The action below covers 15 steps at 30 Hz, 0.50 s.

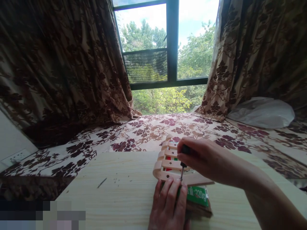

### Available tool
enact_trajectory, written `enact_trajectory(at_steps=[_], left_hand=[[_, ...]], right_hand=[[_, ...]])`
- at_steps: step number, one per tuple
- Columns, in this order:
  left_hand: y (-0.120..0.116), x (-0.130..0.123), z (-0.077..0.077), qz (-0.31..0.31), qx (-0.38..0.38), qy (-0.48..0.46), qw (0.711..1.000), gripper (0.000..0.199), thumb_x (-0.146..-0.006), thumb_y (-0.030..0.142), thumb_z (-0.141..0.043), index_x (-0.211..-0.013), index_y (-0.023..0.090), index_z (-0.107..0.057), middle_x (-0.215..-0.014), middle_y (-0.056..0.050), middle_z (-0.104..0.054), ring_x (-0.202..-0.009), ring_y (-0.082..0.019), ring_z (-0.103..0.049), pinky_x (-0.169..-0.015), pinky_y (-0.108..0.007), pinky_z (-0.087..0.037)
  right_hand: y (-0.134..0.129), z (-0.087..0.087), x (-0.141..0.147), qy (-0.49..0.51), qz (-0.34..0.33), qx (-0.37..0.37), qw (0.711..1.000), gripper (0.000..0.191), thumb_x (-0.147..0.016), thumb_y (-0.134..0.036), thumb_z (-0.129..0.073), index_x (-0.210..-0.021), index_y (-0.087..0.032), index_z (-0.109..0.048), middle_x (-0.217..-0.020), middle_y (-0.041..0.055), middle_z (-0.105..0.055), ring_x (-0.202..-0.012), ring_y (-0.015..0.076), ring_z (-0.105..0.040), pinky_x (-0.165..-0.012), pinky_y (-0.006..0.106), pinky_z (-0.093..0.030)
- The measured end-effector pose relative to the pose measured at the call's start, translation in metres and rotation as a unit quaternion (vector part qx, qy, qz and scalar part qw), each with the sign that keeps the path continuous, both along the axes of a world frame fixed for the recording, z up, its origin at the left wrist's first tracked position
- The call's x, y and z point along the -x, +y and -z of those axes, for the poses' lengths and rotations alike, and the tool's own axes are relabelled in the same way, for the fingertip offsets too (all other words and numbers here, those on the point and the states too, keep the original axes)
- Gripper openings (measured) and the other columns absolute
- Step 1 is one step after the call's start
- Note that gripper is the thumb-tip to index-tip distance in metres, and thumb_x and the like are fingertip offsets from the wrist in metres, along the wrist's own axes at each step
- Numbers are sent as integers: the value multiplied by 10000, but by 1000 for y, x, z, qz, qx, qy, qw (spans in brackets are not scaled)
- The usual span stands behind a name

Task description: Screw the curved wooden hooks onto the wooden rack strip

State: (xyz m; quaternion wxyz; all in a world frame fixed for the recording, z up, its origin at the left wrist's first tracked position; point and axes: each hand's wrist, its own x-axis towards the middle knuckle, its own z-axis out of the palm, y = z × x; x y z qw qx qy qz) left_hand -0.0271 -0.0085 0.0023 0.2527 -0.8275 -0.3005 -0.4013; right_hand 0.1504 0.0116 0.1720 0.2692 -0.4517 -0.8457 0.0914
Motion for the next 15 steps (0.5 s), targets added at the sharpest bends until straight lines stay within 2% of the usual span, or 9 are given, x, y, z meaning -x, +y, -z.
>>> enact_trajectory(at_steps=[6, 8, 11, 13, 15], left_hand=[[-2, 1, -2, 5, 15, 0, 1000, 454, -877, 332, -433, -1276, 128, -508, -1226, -127, -592, -1276, -268, -419, -1106, -457, -254], [-3, 1, -3, 7, 22, 0, 1000, 461, -867, 333, -452, -1277, 129, -508, -1241, -125, -585, -1282, -272, -410, -1106, -455, -254], [-4, 1, -3, 10, 29, -2, 1000, 476, -866, 336, -457, -1289, 122, -496, -1263, -128, -567, -1290, -275, -399, -1108, -454, -248], [-4, 0, -4, 12, 30, -2, 999, 479, -870, 331, -449, -1297, 117, -488, -1270, -133, -559, -1292, -277, -395, -1108, -459, -245], [-4, 0, -4, 12, 32, -2, 999, 480, -870, 327, -449, -1300, 117, -485, -1272, -132, -557, -1292, -277, -393, -1109, -459, -243]], right_hand=[[11, 6, 2, 4, 86, -16, 996, 218, -881, -345, -469, -733, -191, -509, -639, 0, -551, -577, 117, -442, -528, 243, -301], [9, 6, 1, 1, 80, -19, 997, 206, -875, -350, -485, -754, -190, -532, -629, -5, -551, -565, 112, -440, -523, 239, -300], [3, 2, 0, 9, 31, -14, 999, 134, -870, -325, -505, -843, -208, -564, -613, -34, -534, -537, 95, -418, -517, 220, -304], [0, 0, 1, 9, 15, -12, 1000, 103, -865, -299, -507, -827, -213, -550, -607, -44, -515, -530, 89, -394, -513, 215, -297], [1, 1, 3, 1, 28, -13, 1000, 131, -867, -298, -497, -777, -206, -524, -612, -39, -513, -538, 93, -386, -515, 224, -288]])
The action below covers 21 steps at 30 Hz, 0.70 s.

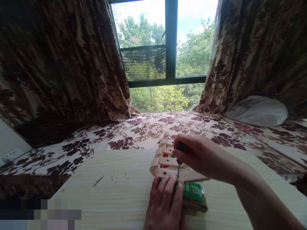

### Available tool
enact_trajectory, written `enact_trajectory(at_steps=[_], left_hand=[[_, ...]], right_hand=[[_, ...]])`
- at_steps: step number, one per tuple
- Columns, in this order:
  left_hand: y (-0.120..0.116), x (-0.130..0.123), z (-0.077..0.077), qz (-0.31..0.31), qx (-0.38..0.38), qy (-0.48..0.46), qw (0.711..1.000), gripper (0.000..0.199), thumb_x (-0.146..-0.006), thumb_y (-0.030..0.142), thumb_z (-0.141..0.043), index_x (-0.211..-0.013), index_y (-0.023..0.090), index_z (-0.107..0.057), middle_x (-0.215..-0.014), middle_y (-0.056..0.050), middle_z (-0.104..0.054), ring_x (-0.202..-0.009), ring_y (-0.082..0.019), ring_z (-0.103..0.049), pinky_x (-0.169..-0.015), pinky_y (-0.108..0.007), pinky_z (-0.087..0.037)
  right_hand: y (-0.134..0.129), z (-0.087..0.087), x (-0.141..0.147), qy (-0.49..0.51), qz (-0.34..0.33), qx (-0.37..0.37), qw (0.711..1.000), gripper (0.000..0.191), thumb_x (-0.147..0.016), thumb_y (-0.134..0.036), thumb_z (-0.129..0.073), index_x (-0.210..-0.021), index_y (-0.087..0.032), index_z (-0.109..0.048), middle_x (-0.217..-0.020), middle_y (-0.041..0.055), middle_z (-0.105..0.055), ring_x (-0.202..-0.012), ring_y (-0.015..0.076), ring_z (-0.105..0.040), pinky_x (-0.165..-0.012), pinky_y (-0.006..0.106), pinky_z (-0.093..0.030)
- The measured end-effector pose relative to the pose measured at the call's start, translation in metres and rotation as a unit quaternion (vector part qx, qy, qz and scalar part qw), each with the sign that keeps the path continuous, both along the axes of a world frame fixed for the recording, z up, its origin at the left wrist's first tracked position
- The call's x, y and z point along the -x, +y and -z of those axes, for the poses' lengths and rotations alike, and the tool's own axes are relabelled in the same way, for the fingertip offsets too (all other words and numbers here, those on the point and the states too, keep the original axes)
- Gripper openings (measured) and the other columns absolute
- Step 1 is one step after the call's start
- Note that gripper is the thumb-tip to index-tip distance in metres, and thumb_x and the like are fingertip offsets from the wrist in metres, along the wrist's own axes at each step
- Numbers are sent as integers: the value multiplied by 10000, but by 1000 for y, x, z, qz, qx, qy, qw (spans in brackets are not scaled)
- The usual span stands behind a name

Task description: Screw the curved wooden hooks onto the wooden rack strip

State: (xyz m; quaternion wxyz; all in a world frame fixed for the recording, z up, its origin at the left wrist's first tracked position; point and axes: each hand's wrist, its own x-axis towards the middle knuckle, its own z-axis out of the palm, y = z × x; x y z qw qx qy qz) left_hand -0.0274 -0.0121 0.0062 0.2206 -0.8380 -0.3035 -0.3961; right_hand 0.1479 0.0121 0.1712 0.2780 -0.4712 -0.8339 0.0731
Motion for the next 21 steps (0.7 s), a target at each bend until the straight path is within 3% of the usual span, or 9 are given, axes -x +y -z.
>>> enact_trajectory(at_steps=[6, 13, 21], left_hand=[[0, 1, -1, -1, 2, 7, 1000, 489, -875, 342, -450, -1312, 124, -470, -1255, -131, -569, -1289, -271, -399, -1110, -459, -243], [-2, 2, -5, -4, 14, 16, 1000, 516, -848, 320, -508, -1323, 125, -457, -1277, -132, -557, -1297, -274, -388, -1113, -464, -242], [-3, 1, -4, -1, 29, 8, 1000, 501, -870, 304, -465, -1339, 132, -437, -1293, -122, -537, -1305, -265, -372, -1115, -455, -232]], right_hand=[[8, 4, 3, 0, 78, -2, 997, 196, -873, -334, -475, -748, -188, -512, -651, -3, -549, -578, 113, -428, -540, 251, -288], [-3, -3, 3, -2, -26, 8, 1000, 97, -869, -281, -499, -806, -209, -515, -634, -45, -509, -561, 92, -375, -525, 228, -276], [8, 4, 1, 8, 60, -5, 998, 214, -877, -353, -481, -741, -189, -500, -640, -14, -530, -577, 107, -414, -536, 245, -282]])
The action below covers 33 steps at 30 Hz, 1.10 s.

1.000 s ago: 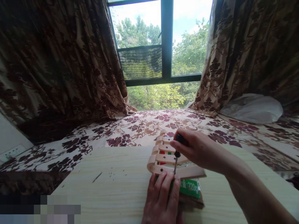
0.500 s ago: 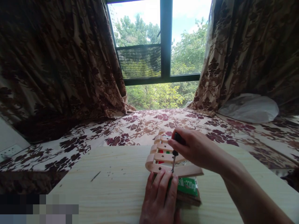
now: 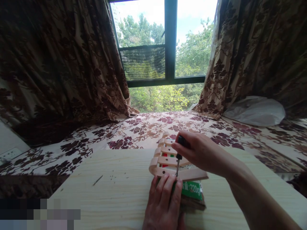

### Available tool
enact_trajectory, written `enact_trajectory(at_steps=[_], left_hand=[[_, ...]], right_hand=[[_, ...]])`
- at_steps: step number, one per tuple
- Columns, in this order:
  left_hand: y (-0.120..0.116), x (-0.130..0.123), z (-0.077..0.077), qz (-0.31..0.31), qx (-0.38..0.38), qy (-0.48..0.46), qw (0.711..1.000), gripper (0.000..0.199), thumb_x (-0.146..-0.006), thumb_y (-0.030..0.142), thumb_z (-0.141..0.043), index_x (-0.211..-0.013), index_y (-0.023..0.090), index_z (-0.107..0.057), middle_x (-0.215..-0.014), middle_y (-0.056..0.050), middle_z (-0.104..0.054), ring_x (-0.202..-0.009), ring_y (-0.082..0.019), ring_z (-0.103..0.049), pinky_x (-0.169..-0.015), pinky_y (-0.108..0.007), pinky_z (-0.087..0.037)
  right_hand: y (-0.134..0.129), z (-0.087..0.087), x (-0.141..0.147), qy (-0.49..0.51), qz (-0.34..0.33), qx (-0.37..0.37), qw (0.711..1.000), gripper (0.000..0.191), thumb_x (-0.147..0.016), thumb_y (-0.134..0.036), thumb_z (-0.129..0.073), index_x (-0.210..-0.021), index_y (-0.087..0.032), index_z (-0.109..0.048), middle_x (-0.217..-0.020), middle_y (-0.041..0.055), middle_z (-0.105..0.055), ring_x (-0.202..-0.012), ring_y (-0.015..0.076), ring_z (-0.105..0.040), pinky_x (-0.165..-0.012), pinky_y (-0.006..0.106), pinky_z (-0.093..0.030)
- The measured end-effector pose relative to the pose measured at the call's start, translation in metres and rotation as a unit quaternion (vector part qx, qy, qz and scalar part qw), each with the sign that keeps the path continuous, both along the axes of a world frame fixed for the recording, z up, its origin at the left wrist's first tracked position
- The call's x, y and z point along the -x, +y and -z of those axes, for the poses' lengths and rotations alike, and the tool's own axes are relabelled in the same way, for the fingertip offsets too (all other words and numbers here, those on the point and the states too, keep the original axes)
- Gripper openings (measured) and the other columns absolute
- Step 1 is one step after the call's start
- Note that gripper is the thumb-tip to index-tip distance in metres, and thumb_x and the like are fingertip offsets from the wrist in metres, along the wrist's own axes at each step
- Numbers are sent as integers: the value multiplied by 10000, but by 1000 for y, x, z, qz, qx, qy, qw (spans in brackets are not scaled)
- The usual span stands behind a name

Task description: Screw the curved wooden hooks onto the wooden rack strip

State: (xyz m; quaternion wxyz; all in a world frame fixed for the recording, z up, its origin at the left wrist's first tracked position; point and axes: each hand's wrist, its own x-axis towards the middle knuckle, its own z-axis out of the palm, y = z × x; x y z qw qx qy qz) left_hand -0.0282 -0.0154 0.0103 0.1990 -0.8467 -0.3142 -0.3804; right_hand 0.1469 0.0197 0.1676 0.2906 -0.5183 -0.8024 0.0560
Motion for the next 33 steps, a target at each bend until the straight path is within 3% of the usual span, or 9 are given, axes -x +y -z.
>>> enact_trajectory(at_steps=[7, 15, 22, 30, 33], left_hand=[[-2, -3, -1, 4, 8, -27, 1000, 490, -875, 302, -459, -1333, 127, -441, -1287, -128, -539, -1298, -272, -379, -1109, -466, -240], [-1, -4, 1, 2, 2, -35, 999, 468, -881, 292, -437, -1319, 128, -457, -1285, -126, -540, -1295, -272, -384, -1102, -470, -251], [-2, -4, -1, 4, 7, -28, 1000, 470, -872, 294, -459, -1309, 121, -467, -1296, -129, -532, -1300, -273, -376, -1108, -466, -240], [-3, -2, -2, -3, 6, -9, 1000, 498, -856, 277, -476, -1328, 125, -442, -1292, -131, -536, -1302, -272, -376, -1103, -475, -253], [-3, -2, -3, -2, 8, -8, 1000, 501, -855, 276, -477, -1331, 126, -438, -1296, -130, -534, -1302, -273, -375, -1103, -475, -254]], right_hand=[[-8, -5, -2, 5, -88, 29, 996, 102, -869, -286, -490, -822, -206, -531, -638, -43, -504, -564, 90, -390, -535, 221, -298], [4, 3, -4, 16, -10, 17, 1000, 216, -887, -359, -456, -769, -188, -514, -676, -1, -536, -607, 116, -430, -547, 245, -308], [-7, -4, -5, 36, -101, 48, 993, 150, -897, -324, -474, -826, -217, -551, -638, -53, -522, -563, 79, -413, -544, 206, -317], [7, 4, -4, 23, -3, 8, 1000, 268, -895, -376, -456, -704, -189, -472, -624, -23, -490, -577, 102, -399, -530, 240, -285], [0, 0, -3, 27, -35, 16, 999, 191, -883, -365, -488, -795, -203, -537, -644, -35, -517, -575, 94, -410, -539, 227, -299]])
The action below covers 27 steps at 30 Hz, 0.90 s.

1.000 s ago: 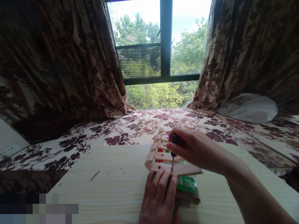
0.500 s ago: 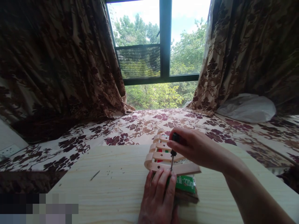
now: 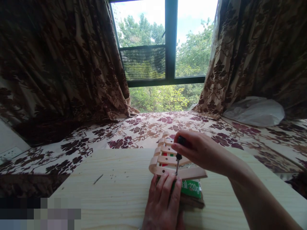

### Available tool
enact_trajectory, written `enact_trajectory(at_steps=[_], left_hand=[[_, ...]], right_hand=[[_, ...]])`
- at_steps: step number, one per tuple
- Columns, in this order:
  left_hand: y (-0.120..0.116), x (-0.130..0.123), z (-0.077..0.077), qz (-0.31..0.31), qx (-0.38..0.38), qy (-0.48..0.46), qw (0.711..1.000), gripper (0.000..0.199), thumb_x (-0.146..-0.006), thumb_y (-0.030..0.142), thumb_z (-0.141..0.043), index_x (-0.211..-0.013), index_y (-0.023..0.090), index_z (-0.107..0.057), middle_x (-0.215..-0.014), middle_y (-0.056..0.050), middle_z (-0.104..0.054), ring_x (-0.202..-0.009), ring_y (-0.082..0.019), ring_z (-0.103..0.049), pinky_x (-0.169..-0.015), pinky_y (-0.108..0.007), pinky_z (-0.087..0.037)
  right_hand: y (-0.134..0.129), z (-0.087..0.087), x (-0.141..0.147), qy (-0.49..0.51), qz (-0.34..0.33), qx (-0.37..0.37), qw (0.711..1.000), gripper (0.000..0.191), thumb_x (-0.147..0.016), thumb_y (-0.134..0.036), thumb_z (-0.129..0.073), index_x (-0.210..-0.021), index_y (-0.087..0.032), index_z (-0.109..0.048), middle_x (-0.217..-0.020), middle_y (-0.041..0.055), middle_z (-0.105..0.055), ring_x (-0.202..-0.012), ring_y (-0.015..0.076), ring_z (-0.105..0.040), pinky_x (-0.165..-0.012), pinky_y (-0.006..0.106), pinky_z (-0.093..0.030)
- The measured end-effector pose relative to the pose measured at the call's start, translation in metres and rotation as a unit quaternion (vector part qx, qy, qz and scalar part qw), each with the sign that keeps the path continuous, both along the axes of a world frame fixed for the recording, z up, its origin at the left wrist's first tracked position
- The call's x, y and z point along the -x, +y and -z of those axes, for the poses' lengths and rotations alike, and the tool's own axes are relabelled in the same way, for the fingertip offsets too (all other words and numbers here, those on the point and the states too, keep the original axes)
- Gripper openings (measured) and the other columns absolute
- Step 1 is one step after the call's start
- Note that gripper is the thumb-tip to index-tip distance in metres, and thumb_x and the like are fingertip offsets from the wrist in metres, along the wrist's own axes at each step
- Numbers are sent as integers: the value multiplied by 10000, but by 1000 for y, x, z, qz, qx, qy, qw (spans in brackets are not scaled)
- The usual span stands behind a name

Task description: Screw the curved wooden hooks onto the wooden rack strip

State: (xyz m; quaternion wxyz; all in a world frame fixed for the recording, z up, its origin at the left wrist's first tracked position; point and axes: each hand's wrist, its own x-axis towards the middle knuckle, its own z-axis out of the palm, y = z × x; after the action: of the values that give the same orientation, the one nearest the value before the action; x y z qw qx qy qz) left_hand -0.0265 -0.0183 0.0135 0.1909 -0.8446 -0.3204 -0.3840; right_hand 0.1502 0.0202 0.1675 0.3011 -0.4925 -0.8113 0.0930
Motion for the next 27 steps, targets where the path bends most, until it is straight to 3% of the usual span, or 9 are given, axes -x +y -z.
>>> enact_trajectory(at_steps=[2, 5, 12, 16, 19, 27], left_hand=[[0, 0, -1, 2, 4, -3, 1000, 497, -858, 284, -471, -1328, 125, -443, -1300, -130, -531, -1303, -271, -375, -1105, -471, -250], [-1, -1, -1, 3, 4, -8, 1000, 490, -862, 305, -468, -1317, 123, -455, -1302, -128, -530, -1301, -270, -377, -1109, -467, -242], [0, -3, 2, -2, 0, -22, 1000, 478, -877, 309, -448, -1324, 137, -448, -1273, -125, -556, -1284, -266, -403, -1096, -475, -266], [0, -7, 3, -3, -9, -51, 999, 442, -892, 316, -411, -1286, 133, -488, -1253, -125, -570, -1274, -262, -415, -1095, -464, -268], [0, -8, 2, 0, -7, -55, 998, 434, -893, 311, -408, -1275, 127, -499, -1256, -125, -566, -1277, -259, -409, -1099, -458, -259], [0, -5, 2, 3, 0, -32, 999, 464, -875, 268, -427, -1316, 128, -453, -1291, -124, -535, -1299, -263, -378, -1098, -467, -251]], right_hand=[[-5, -3, 0, 3, -37, 13, 999, 139, -884, -347, -497, -869, -224, -558, -652, -48, -527, -570, 88, -415, -545, 216, -310], [-7, -4, -1, -9, -47, 16, 999, 157, -895, -340, -476, -822, -215, -534, -638, -46, -516, -569, 91, -409, -542, 218, -308], [4, 3, 0, -32, 56, -14, 998, 245, -904, -367, -438, -740, -188, -470, -649, -6, -510, -585, 115, -415, -540, 249, -290], [-4, -2, -1, 2, -30, 8, 1000, 155, -899, -346, -477, -904, -207, -545, -723, -14, -584, -624, 108, -468, -569, 228, -327], [-7, -4, -3, 14, -67, 24, 997, 159, -906, -342, -474, -871, -209, -554, -695, -25, -578, -601, 97, -457, -558, 216, -329], [6, 3, -6, -12, 27, -7, 1000, 267, -908, -395, -443, -767, -181, -518, -632, -7, -534, -572, 111, -428, -528, 243, -303]])
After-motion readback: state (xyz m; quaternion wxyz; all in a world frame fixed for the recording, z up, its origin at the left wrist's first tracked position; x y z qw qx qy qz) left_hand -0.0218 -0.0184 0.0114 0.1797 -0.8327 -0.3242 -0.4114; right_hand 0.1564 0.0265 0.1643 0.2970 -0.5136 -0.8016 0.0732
